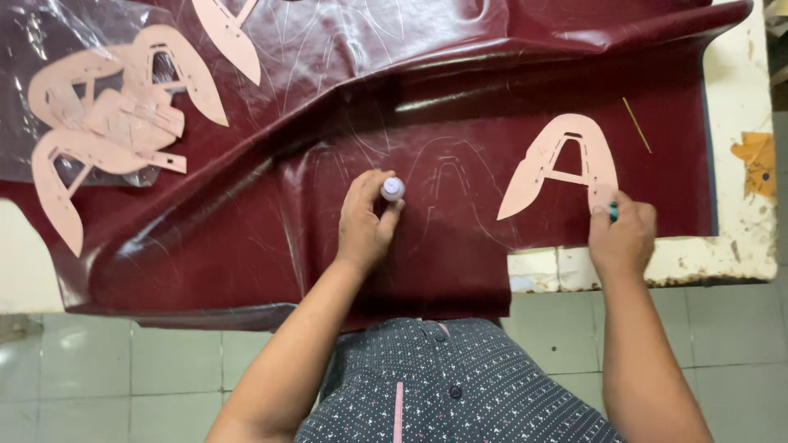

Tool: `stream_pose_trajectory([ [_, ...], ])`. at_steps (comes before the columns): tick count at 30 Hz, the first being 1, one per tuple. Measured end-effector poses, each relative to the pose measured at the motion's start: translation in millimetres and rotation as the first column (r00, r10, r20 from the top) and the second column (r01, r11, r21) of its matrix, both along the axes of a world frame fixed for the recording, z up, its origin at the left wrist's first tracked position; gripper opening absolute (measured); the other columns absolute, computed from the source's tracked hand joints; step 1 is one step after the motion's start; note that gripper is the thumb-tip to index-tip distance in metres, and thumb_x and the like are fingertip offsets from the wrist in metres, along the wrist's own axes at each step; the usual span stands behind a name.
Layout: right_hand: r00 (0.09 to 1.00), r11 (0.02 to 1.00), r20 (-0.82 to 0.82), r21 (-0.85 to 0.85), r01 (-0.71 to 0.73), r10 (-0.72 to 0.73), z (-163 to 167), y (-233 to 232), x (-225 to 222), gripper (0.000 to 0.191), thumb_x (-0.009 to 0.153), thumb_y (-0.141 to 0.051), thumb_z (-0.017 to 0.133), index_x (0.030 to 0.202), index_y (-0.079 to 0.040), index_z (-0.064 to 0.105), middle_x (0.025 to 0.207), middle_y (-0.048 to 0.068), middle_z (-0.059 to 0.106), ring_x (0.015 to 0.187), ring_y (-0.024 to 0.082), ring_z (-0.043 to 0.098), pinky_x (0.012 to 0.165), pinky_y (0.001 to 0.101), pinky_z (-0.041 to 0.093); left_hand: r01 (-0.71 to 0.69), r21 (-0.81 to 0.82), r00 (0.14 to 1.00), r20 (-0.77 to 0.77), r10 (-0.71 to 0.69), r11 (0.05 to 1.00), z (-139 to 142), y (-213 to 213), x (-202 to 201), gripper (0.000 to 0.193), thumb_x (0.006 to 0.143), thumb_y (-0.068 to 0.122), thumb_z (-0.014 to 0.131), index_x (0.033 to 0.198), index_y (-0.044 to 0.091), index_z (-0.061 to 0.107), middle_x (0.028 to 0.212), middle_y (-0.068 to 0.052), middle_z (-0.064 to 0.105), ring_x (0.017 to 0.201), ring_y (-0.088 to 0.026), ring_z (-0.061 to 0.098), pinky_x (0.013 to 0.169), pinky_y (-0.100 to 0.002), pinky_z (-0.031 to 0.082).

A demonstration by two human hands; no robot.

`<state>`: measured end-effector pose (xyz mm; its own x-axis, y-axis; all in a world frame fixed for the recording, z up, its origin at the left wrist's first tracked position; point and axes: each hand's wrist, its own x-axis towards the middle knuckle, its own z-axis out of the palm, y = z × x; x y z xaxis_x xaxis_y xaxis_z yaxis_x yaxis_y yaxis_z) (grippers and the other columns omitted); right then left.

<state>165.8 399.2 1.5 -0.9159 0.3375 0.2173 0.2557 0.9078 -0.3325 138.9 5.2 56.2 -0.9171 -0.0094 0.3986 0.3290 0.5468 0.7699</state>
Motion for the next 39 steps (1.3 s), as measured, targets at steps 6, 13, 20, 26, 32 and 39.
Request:
stream_pose_trajectory([
  [6, 0.964, 0.604, 0.026, -0.784, -0.144, 0.263, 30, -40, 14, 0.034, 0.094, -0.008, 0.067, 0.128, -0.002, 0.066, 0.103, 0.008, 0.074, 0.092, 0.015, 0.071, 0.084, 0.0289, 0.058, 0.031, 0.205, 0.951, 0.294, -0.092, 0.978, 12, 39, 42, 0.041, 0.09, 0.009, 0.074, 0.129, 0.013, 0.065, 0.12, -0.01, 0.058, 0.098, -0.022, 0.064, 0.081, -0.031, 0.056],
  [13, 0.839, 0.287, -0.126, -0.904, -0.317, 0.529, 81, -91, 32, 0.022, 0.094, 0.0, 0.066, 0.116, 0.002, 0.069, 0.106, 0.009, 0.073, 0.097, 0.012, 0.07, 0.087, 0.0268, 0.057, 0.138, -0.02, 0.983, 0.124, -0.135, 0.99, 40, 83, 69, 0.045, 0.08, 0.011, 0.081, 0.124, 0.016, 0.071, 0.109, -0.009, 0.053, 0.102, -0.026, 0.056, 0.088, -0.036, 0.052],
  [20, 0.852, 0.229, -0.238, -0.898, -0.377, 0.467, 93, -120, 25, 0.026, 0.101, -0.001, 0.062, 0.125, 0.003, 0.07, 0.116, 0.009, 0.07, 0.1, 0.014, 0.07, 0.09, 0.0267, 0.058, 0.178, -0.26, 0.982, -0.021, -0.19, 0.949, 61, 65, 38, 0.047, 0.076, 0.013, 0.082, 0.122, 0.019, 0.073, 0.109, -0.007, 0.055, 0.103, -0.026, 0.056, 0.092, -0.041, 0.047],
  [26, 0.951, 0.117, -0.085, -0.985, -0.125, 0.296, 77, -139, 11, 0.022, 0.099, -0.005, 0.064, 0.118, 0.005, 0.068, 0.103, 0.01, 0.075, 0.089, 0.017, 0.074, 0.084, 0.0307, 0.061, 0.253, -0.445, 0.928, -0.138, -0.345, 0.859, 77, 46, 15, 0.038, 0.088, 0.013, 0.075, 0.125, 0.018, 0.07, 0.115, -0.007, 0.058, 0.109, -0.025, 0.058, 0.094, -0.043, 0.045],
  [32, 0.969, -0.093, 0.005, -0.995, 0.029, 0.246, 57, -156, 4, 0.024, 0.101, -0.008, 0.058, 0.121, 0.003, 0.067, 0.103, 0.012, 0.075, 0.087, 0.018, 0.073, 0.082, 0.0326, 0.06, 0.257, -0.677, 0.881, -0.129, -0.455, 0.69, 94, 36, -4, 0.037, 0.091, 0.02, 0.066, 0.127, 0.014, 0.068, 0.117, -0.006, 0.062, 0.11, -0.023, 0.058, 0.092, -0.039, 0.043],
  [39, 0.978, -0.4, -0.02, -0.914, 0.065, 0.206, 34, -174, -5, 0.021, 0.105, -0.006, 0.054, 0.123, 0.003, 0.061, 0.104, 0.013, 0.071, 0.086, 0.019, 0.069, 0.08, 0.0344, 0.057, 0.322, -0.761, 0.86, -0.014, -0.51, 0.563, 105, 31, -19, 0.035, 0.09, 0.027, 0.065, 0.119, 0.008, 0.069, 0.098, -0.004, 0.06, 0.096, -0.022, 0.056, 0.082, -0.038, 0.042],
])
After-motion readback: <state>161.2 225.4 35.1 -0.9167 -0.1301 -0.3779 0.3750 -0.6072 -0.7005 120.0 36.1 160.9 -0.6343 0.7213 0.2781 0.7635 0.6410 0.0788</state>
